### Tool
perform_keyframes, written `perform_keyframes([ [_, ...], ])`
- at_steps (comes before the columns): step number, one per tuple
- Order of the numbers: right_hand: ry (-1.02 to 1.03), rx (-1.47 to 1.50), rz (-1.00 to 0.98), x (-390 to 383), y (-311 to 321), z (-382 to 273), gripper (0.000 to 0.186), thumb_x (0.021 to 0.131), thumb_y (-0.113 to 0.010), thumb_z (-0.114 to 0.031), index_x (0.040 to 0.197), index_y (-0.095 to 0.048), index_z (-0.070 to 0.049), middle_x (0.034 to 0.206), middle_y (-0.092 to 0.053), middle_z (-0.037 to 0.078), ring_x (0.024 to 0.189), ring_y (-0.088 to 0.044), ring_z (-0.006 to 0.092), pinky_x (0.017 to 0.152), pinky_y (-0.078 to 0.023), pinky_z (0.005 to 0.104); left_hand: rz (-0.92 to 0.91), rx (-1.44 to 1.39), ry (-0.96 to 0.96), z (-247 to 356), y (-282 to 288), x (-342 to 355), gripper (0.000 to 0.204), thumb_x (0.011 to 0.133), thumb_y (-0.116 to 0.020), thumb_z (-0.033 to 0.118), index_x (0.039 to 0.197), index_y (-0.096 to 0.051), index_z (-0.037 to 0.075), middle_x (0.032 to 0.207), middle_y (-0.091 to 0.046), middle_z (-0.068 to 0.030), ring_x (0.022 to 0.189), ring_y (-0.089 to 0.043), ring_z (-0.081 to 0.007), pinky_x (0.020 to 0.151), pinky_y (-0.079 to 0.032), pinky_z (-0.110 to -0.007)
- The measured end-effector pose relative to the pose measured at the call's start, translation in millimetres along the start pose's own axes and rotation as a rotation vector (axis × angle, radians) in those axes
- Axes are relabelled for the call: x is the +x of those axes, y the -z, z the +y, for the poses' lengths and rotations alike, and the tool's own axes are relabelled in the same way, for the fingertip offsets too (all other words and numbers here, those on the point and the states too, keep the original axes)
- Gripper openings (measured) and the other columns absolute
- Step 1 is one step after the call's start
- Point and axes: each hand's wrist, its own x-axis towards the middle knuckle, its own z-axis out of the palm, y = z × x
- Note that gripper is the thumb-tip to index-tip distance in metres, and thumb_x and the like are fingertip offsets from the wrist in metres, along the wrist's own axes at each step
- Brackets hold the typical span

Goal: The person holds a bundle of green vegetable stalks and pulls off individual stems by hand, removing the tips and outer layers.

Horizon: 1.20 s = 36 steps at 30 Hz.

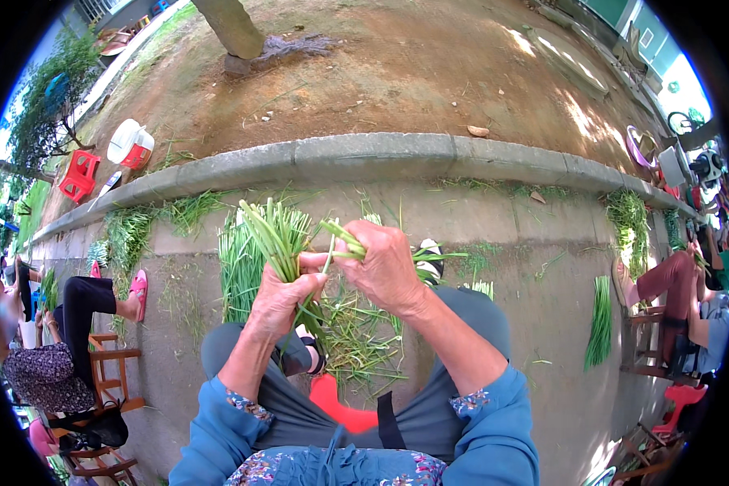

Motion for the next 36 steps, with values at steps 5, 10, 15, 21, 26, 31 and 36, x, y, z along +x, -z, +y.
perform_keyframes([
  [5, -0.246, 0.304, -0.019, -3, -2, 9, 0.011, 0.079, -0.056, -0.011, 0.077, -0.059, 0.0, 0.063, -0.058, 0.008, 0.054, -0.053, 0.013, 0.05, -0.042, 0.0287, 0.011, -0.036, 0.027, 3, 0, 0, 0.027, 0.073, -0.059, 0.001, 0.1, -0.059, -0.002, 0.065, -0.053, 0.0008, 0.055, -0.046, -0.0055, 0.051, -0.037, -0.021],
  [10, -0.338, 0.416, -0.015, -3, -2, 4, 0.012, 0.078, -0.058, -0.012, 0.081, -0.063, -0.001, 0.066, -0.062, 0.004, 0.056, -0.052, 0.0067, 0.051, -0.042, 0.0252, 0.032, -0.054, -0.014, 0, 2, 1, 0.028, 0.074, -0.059, 0.001, 0.102, -0.059, -0.002, 0.065, -0.052, 0.0015, 0.056, -0.046, -0.0052, 0.052, -0.037, -0.02],
  [15, -0.325, 0.361, -0.031, -5, -4, 8, 0.013, 0.076, -0.059, -0.012, 0.082, -0.063, -0.001, 0.06, -0.06, 0.004, 0.053, -0.051, 0.0063, 0.048, -0.042, 0.0254, 0.06, 0.033, -0.068, -3, -1, 3, 0.029, 0.073, -0.06, 0.0, 0.102, -0.059, -0.001, 0.06, -0.048, 0.0038, 0.05, -0.043, -0.0038, 0.045, -0.035, -0.019],
  [21, -0.294, 0.275, -0.004, -8, -7, 10, 0.014, 0.074, -0.059, -0.012, 0.08, -0.062, 0.0, 0.053, -0.055, 0.007, 0.048, -0.051, 0.0092, 0.045, -0.041, 0.0278, 0.07, 0.243, -0.156, -4, -2, 2, 0.028, 0.073, -0.062, -0.001, 0.101, -0.06, 0.0, 0.063, -0.053, 0.0028, 0.055, -0.047, -0.0042, 0.05, -0.039, -0.02],
  [26, -0.258, 0.157, -0.03, -4, -2, 4, 0.013, 0.073, -0.058, -0.011, 0.076, -0.06, 0.001, 0.051, -0.053, 0.01, 0.046, -0.051, 0.0123, 0.045, -0.041, 0.029, 0.07, 0.344, -0.177, -6, 0, 1, 0.028, 0.073, -0.062, 0.0, 0.101, -0.061, 0.001, 0.062, -0.054, 0.0026, 0.056, -0.047, -0.0037, 0.051, -0.039, -0.02],
  [31, -0.304, 0.092, -0.08, -3, 3, -1, 0.008, 0.073, -0.059, -0.008, 0.076, -0.062, -0.001, 0.055, -0.053, -0.001, 0.052, -0.047, 0.0037, 0.046, -0.039, 0.0225, 0.062, 0.379, -0.154, -6, 0, 2, 0.029, 0.072, -0.062, -0.001, 0.101, -0.061, 0.002, 0.062, -0.053, 0.0029, 0.055, -0.047, -0.0036, 0.051, -0.038, -0.019],
  [36, -0.214, 0.036, -0.057, -3, 1, 0, 0.007, 0.072, -0.059, -0.007, 0.074, -0.059, 0.0, 0.055, -0.054, 0.005, 0.05, -0.049, 0.0071, 0.046, -0.04, 0.0247, 0.064, 0.354, -0.146, -3, -2, 1, 0.027, 0.072, -0.062, -0.001, 0.099, -0.062, 0.001, 0.062, -0.053, 0.003, 0.055, -0.046, -0.0036, 0.051, -0.038, -0.019],
])
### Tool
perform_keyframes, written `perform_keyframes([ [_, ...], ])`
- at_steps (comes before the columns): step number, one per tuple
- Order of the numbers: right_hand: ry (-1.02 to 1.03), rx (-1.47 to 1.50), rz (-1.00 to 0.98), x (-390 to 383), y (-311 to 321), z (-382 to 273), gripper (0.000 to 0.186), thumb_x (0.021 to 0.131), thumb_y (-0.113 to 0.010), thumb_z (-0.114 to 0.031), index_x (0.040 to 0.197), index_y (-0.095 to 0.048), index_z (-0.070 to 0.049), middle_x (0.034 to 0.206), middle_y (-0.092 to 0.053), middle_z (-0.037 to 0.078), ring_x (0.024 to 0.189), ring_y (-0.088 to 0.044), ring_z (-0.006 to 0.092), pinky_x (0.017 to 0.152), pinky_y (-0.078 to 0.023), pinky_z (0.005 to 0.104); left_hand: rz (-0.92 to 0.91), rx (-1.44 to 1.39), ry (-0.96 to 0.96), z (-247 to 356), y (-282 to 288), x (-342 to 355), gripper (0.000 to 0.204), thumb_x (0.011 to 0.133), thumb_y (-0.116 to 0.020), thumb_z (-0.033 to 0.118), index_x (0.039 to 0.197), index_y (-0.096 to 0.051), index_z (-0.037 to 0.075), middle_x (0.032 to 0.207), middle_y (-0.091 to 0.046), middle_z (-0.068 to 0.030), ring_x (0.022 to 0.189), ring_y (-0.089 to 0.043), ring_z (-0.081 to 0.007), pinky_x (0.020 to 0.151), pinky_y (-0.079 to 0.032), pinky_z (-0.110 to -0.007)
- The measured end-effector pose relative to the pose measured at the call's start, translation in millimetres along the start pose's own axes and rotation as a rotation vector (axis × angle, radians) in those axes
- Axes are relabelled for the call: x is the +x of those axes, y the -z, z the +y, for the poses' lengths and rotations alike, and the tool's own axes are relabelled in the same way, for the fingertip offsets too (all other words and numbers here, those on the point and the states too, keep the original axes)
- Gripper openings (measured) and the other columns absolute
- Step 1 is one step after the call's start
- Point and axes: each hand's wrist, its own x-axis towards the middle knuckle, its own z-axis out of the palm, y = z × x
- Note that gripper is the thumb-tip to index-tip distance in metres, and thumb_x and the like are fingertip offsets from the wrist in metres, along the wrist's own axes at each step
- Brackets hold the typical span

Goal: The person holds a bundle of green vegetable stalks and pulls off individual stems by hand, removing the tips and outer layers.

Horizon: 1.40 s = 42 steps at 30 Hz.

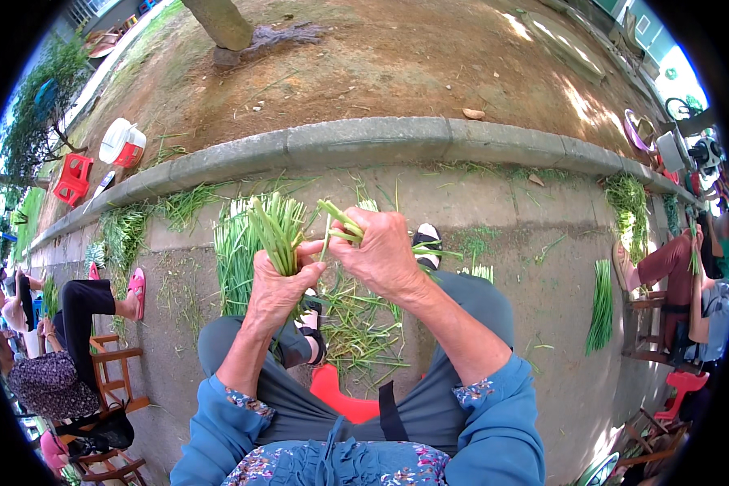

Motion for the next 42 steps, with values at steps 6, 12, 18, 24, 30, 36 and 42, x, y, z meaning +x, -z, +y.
perform_keyframes([
  [6, 0.177, -0.151, 0.089, 3, 0, 10, 0.01, 0.069, -0.059, -0.006, 0.076, -0.055, 0.0, 0.063, -0.056, 0.012, 0.055, -0.055, 0.0201, 0.051, -0.043, 0.0307, 0.003, -0.036, 0.015, -2, 0, 1, 0.024, 0.073, -0.062, 0.001, 0.097, -0.063, 0.0, 0.06, -0.053, 0.0036, 0.054, -0.045, -0.002, 0.049, -0.038, -0.019],
  [12, 0.098, -0.082, 0.17, 8, 9, 14, 0.011, 0.066, -0.059, -0.005, 0.074, -0.053, -0.002, 0.065, -0.055, 0.014, 0.06, -0.057, 0.0292, 0.053, -0.045, 0.035, -0.005, -0.122, 0.081, -1, 2, 1, 0.024, 0.073, -0.061, 0.001, 0.097, -0.062, 0.0, 0.062, -0.054, 0.0027, 0.054, -0.047, -0.0032, 0.05, -0.038, -0.019],
  [18, -0.026, -0.054, 0.228, 12, 20, 12, 0.007, 0.069, -0.058, -0.006, 0.073, -0.054, -0.001, 0.06, -0.056, 0.012, 0.053, -0.056, 0.0227, 0.052, -0.044, 0.0315, -0.008, -0.29, 0.124, 3, 2, 0, 0.026, 0.074, -0.058, 0.002, 0.099, -0.059, -0.004, 0.06, -0.049, 0.0031, 0.049, -0.041, -0.0032, 0.046, -0.032, -0.018],
  [24, -0.207, 0.239, 0.082, 9, 22, 12, 0.014, 0.077, -0.06, -0.014, 0.077, -0.061, 0.0, 0.06, -0.059, 0.004, 0.054, -0.053, 0.0073, 0.049, -0.042, 0.0254, 0.003, -0.336, 0.129, 7, 0, 0, 0.027, 0.076, -0.056, 0.004, 0.102, -0.057, -0.005, 0.056, -0.045, 0.004, 0.046, -0.036, -0.003, 0.043, -0.03, -0.018],
  [30, -0.166, 0.363, -0.068, 3, 5, 2, 0.013, 0.075, -0.062, -0.013, 0.077, -0.064, -0.001, 0.06, -0.058, 0.001, 0.053, -0.049, 0.0056, 0.047, -0.04, 0.0238, -0.021, -0.357, 0.116, 1, 2, 0, 0.026, 0.075, -0.059, 0.002, 0.101, -0.059, -0.003, 0.065, -0.054, -0.0003, 0.056, -0.048, -0.0057, 0.05, -0.038, -0.019],
  [36, -0.158, 0.391, -0.057, 2, 1, 8, 0.012, 0.074, -0.058, -0.011, 0.073, -0.063, 0.0, 0.056, -0.055, 0.001, 0.051, -0.047, 0.0055, 0.045, -0.039, 0.0247, -0.011, -0.269, 0.096, 1, 1, 1, 0.024, 0.075, -0.059, 0.002, 0.098, -0.061, -0.003, 0.066, -0.055, -0.0003, 0.056, -0.049, -0.0053, 0.051, -0.04, -0.02],
  [42, -0.156, 0.292, -0.062, 1, 5, 2, 0.012, 0.073, -0.056, -0.009, 0.067, -0.058, 0.001, 0.052, -0.051, 0.001, 0.048, -0.044, 0.0058, 0.044, -0.037, 0.026, -0.007, -0.193, 0.088, -1, 0, 0, 0.024, 0.075, -0.06, 0.002, 0.099, -0.062, -0.001, 0.064, -0.055, 0.0012, 0.056, -0.05, -0.0044, 0.052, -0.04, -0.019],
])
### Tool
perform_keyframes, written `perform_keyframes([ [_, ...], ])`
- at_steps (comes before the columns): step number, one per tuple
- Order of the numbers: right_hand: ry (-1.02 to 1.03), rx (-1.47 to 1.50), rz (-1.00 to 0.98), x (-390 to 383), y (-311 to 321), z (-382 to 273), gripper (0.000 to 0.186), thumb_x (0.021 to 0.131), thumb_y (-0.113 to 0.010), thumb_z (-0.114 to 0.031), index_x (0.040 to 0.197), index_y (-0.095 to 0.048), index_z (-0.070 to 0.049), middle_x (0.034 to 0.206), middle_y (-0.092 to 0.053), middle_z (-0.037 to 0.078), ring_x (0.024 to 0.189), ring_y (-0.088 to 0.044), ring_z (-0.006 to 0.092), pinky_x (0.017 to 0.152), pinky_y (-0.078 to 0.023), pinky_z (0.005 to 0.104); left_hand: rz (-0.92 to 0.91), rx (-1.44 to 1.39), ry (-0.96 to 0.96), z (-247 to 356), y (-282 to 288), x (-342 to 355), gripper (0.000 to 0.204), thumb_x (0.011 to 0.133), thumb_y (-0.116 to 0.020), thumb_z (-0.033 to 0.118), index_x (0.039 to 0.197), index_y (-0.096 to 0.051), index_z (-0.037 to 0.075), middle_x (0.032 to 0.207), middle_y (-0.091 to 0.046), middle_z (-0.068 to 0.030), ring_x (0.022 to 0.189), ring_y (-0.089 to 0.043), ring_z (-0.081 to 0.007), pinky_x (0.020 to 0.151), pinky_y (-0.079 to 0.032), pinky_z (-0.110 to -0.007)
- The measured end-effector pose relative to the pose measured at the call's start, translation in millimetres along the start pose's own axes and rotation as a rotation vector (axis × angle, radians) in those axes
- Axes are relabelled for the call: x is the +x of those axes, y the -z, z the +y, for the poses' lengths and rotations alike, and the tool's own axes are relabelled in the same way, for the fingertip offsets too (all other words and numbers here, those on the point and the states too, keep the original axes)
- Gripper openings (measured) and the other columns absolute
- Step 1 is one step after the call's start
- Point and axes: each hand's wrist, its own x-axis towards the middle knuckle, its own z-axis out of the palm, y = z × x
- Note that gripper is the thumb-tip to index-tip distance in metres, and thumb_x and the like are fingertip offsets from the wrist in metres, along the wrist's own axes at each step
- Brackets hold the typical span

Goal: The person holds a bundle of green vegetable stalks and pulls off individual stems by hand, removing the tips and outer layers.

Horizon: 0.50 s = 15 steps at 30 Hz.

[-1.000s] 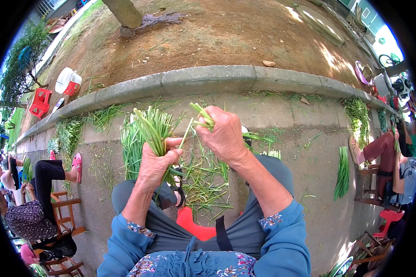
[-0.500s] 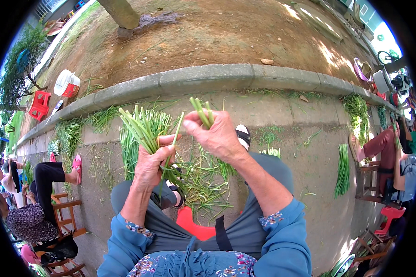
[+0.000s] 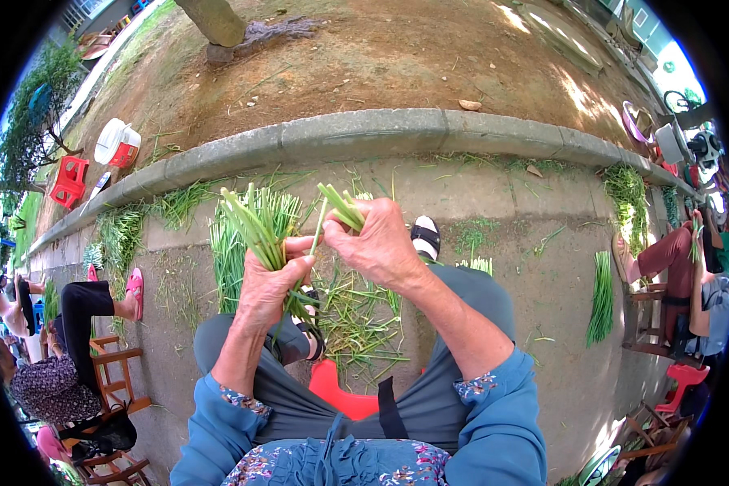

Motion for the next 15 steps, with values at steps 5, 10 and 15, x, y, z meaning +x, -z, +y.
perform_keyframes([
  [5, 0.055, -0.132, -0.005, 0.4, 1.5, 0.1, 0.008, 0.074, -0.057, -0.007, 0.07, -0.06, -0.001, 0.055, -0.052, -0.004, 0.051, -0.045, 0.0033, 0.045, -0.036, 0.0211, -0.012, 0.081, -0.04, -1.7, 0.0, -0.6, 0.024, 0.075, -0.061, 0.003, 0.099, -0.062, 0.001, 0.063, -0.055, 0.0018, 0.056, -0.05, -0.004, 0.052, -0.041, -0.019],
  [10, 0.126, -0.229, 0.066, 0.9, -0.7, -0.5, 0.005, 0.073, -0.056, -0.006, 0.073, -0.06, -0.002, 0.057, -0.052, -0.003, 0.051, -0.046, 0.0035, 0.045, -0.037, 0.0209, -0.03, 0.045, 0.001, 0.7, -0.4, -0.4, 0.024, 0.075, -0.061, 0.002, 0.099, -0.062, 0.001, 0.062, -0.055, 0.0017, 0.055, -0.05, -0.0043, 0.052, -0.041, -0.019],
  [15, 0.121, -0.103, 0.192, 3.6, -3.7, 3.2, 0.01, 0.072, -0.055, -0.008, 0.066, -0.054, 0.0, 0.051, -0.049, 0.004, 0.047, -0.045, 0.0085, 0.045, -0.039, 0.0281, -0.075, -0.104, 0.029, 5.0, -1.3, -0.3, 0.027, 0.076, -0.057, 0.004, 0.102, -0.058, -0.003, 0.061, -0.054, -0.001, 0.051, -0.046, -0.0049, 0.048, -0.036, -0.017],
])
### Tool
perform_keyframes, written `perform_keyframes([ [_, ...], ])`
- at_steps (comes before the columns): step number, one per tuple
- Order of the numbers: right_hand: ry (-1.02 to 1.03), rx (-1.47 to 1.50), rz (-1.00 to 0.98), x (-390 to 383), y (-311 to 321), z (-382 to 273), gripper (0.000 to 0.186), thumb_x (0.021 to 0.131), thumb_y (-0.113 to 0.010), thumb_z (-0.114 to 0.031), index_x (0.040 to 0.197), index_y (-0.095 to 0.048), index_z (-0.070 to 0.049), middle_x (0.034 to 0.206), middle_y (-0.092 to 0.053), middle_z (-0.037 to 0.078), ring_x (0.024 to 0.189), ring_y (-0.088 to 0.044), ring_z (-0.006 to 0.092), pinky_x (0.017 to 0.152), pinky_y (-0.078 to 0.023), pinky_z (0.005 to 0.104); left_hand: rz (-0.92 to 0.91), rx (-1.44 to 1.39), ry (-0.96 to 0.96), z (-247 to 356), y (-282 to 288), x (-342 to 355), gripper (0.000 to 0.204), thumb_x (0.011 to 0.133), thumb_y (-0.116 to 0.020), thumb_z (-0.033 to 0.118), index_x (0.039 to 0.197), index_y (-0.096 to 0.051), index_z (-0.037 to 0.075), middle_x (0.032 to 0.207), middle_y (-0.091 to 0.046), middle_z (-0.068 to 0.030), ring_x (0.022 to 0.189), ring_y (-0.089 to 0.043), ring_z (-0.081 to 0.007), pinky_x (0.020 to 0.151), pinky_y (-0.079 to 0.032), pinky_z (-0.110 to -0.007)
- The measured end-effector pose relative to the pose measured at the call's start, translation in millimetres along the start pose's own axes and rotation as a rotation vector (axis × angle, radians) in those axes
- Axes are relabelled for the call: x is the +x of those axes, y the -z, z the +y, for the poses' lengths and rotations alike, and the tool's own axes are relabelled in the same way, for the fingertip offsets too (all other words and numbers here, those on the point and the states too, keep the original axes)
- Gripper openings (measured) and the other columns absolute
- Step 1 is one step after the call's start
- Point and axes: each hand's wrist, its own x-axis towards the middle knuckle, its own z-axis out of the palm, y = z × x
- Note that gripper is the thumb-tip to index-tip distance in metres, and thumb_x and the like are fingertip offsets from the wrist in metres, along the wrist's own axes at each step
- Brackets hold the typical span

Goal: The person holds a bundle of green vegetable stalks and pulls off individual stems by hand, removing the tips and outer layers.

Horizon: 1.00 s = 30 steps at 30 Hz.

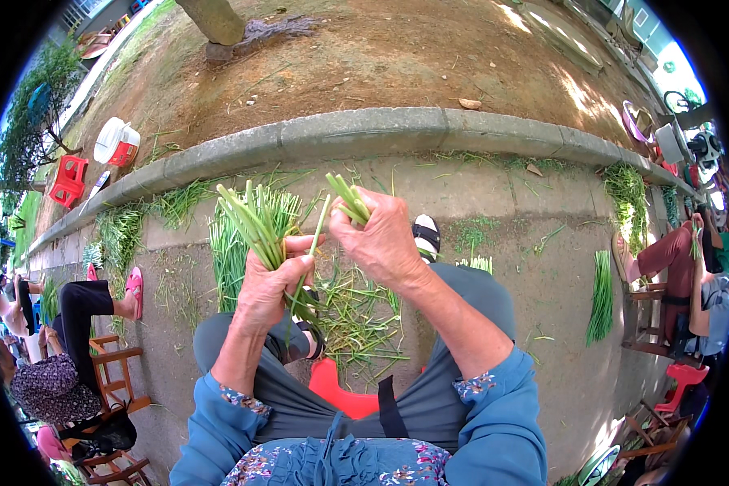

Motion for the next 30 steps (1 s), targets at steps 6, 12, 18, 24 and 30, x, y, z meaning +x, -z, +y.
perform_keyframes([
  [6, -0.198, 0.074, -0.113, 8, 20, 4, 0.014, 0.078, -0.057, -0.012, 0.07, -0.059, -0.001, 0.057, -0.053, -0.001, 0.05, -0.045, 0.0048, 0.046, -0.038, 0.023, -0.029, -0.117, 0.036, 6, 2, -2, 0.028, 0.077, -0.055, 0.007, 0.103, -0.057, -0.004, 0.061, -0.054, -0.0022, 0.05, -0.042, -0.004, 0.047, -0.031, -0.016],
  [12, -0.047, 0.212, -0.064, 5, 8, -14, 0.022, 0.075, -0.062, -0.008, 0.096, -0.058, -0.004, 0.075, -0.057, -0.001, 0.051, -0.041, 0.0017, 0.046, -0.036, 0.0194, -0.02, -0.121, 0.032, 5, 2, -2, 0.026, 0.077, -0.055, 0.007, 0.101, -0.058, -0.003, 0.061, -0.054, -0.0019, 0.051, -0.042, -0.0043, 0.047, -0.031, -0.017],
  [18, 0.048, 0.023, -0.187, 3, 11, -12, 0.027, 0.071, -0.061, -0.008, 0.097, -0.057, -0.004, 0.07, -0.058, 0.001, 0.051, -0.048, 0.0053, 0.045, -0.04, 0.022, 0.007, -0.084, 0.026, 2, 2, -1, 0.024, 0.077, -0.054, 0.005, 0.099, -0.059, -0.004, 0.059, -0.05, 0.0001, 0.05, -0.041, -0.004, 0.046, -0.031, -0.017],
  [24, -0.037, 0.036, -0.193, 3, 13, -15, 0.021, 0.072, -0.06, -0.009, 0.093, -0.059, -0.002, 0.062, -0.059, 0.002, 0.052, -0.053, 0.0069, 0.048, -0.043, 0.0227, -0.017, -0.052, 0.02, 7, 0, -2, 0.026, 0.075, -0.052, 0.005, 0.098, -0.059, -0.004, 0.055, -0.044, 0.0023, 0.048, -0.036, -0.0034, 0.044, -0.026, -0.017],
  [30, -0.026, 0.031, -0.163, 2, 12, -14, 0.018, 0.073, -0.059, -0.01, 0.089, -0.06, -0.002, 0.06, -0.059, 0.005, 0.053, -0.055, 0.0078, 0.049, -0.044, 0.0242, -0.028, -0.083, 0.03, 6, 0, -2, 0.026, 0.075, -0.052, 0.003, 0.098, -0.059, -0.006, 0.055, -0.044, 0.003, 0.049, -0.037, -0.0038, 0.045, -0.027, -0.017],
])
